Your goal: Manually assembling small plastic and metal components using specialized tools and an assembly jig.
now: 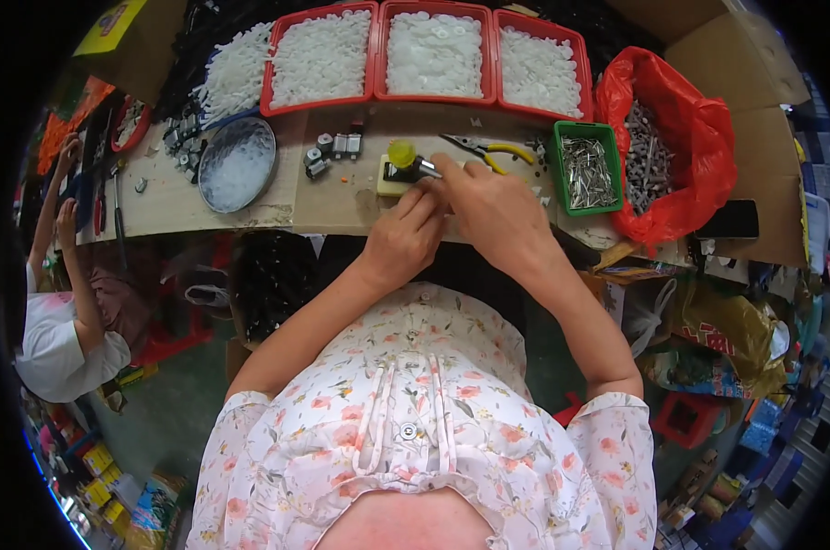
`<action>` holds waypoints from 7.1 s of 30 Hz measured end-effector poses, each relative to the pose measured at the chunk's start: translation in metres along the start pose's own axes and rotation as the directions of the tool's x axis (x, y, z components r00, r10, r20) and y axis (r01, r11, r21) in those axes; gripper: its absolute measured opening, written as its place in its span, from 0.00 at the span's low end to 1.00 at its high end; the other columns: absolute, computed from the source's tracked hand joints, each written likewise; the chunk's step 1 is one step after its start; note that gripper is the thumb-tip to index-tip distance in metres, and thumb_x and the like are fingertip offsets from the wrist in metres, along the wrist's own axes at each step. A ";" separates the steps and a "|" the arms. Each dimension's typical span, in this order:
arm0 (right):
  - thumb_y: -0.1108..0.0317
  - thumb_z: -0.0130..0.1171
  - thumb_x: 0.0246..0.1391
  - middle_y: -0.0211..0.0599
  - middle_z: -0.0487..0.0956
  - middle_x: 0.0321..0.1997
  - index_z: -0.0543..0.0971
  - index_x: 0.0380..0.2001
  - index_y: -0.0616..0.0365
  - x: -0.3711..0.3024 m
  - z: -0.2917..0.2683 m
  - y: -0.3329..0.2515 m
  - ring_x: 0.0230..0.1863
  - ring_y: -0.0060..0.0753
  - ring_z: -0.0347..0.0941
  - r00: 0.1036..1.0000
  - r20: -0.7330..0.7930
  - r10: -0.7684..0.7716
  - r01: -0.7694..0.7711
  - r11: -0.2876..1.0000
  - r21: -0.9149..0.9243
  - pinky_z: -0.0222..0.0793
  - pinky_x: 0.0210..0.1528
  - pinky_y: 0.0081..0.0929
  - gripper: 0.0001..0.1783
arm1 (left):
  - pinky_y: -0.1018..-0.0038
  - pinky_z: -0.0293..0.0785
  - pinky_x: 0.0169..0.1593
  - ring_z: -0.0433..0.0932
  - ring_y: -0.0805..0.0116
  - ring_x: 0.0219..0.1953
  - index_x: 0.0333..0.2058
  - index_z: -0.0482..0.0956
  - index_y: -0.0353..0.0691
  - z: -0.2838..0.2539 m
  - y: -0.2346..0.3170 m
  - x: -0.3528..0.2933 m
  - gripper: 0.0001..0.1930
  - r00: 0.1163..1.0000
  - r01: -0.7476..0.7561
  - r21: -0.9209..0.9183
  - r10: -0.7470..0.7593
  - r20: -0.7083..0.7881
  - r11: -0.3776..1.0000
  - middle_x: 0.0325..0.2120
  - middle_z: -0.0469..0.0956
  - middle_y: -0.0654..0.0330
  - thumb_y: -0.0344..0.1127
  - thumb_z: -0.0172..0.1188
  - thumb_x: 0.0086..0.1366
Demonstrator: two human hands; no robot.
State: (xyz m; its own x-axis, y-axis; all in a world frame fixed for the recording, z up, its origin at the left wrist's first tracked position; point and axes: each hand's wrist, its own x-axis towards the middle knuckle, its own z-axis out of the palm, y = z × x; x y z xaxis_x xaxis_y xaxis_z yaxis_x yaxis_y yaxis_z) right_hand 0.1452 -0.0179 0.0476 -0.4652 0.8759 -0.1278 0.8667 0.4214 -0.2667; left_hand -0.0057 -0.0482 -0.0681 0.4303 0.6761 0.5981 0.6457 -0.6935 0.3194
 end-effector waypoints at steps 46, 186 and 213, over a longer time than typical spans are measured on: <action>0.68 0.60 0.59 0.51 0.81 0.38 0.78 0.49 0.60 0.036 -0.007 0.144 0.37 0.54 0.78 0.848 -0.528 0.053 -0.053 0.998 0.014 0.73 0.38 0.41 0.15 | 0.61 0.75 0.49 0.77 0.51 0.44 0.44 0.78 0.31 -0.015 -0.019 0.055 0.18 0.985 0.081 -0.046 -0.073 0.154 0.996 0.40 0.78 0.50 0.32 0.68 0.57; 0.67 0.63 0.54 0.29 0.77 0.40 0.80 0.42 0.51 0.087 0.022 0.065 0.47 0.38 0.72 0.795 -0.568 -0.214 0.162 0.977 -0.141 0.67 0.45 0.38 0.11 | 0.64 0.74 0.42 0.76 0.57 0.41 0.33 0.84 0.39 -0.054 -0.111 0.107 0.08 0.999 0.039 0.016 -0.039 -0.018 0.999 0.35 0.77 0.58 0.31 0.68 0.53; 0.70 0.56 0.46 0.35 0.71 0.40 0.77 0.45 0.65 0.010 0.042 0.036 0.44 0.34 0.72 0.856 -0.144 -0.497 0.417 0.828 -0.376 0.68 0.42 0.30 0.20 | 0.61 0.74 0.41 0.77 0.50 0.39 0.36 0.78 0.34 -0.079 -0.076 -0.012 0.08 0.875 0.484 0.165 -0.480 -0.066 0.859 0.36 0.76 0.53 0.25 0.65 0.56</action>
State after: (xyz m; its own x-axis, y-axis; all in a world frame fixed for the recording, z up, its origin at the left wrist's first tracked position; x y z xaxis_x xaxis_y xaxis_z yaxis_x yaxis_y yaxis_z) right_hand 0.1642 -0.0035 -0.0039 -0.8028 0.5742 0.1604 0.5908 0.8023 0.0850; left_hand -0.1096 -0.0232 -0.0414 0.0244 0.9080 0.4183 0.8672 -0.2274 0.4430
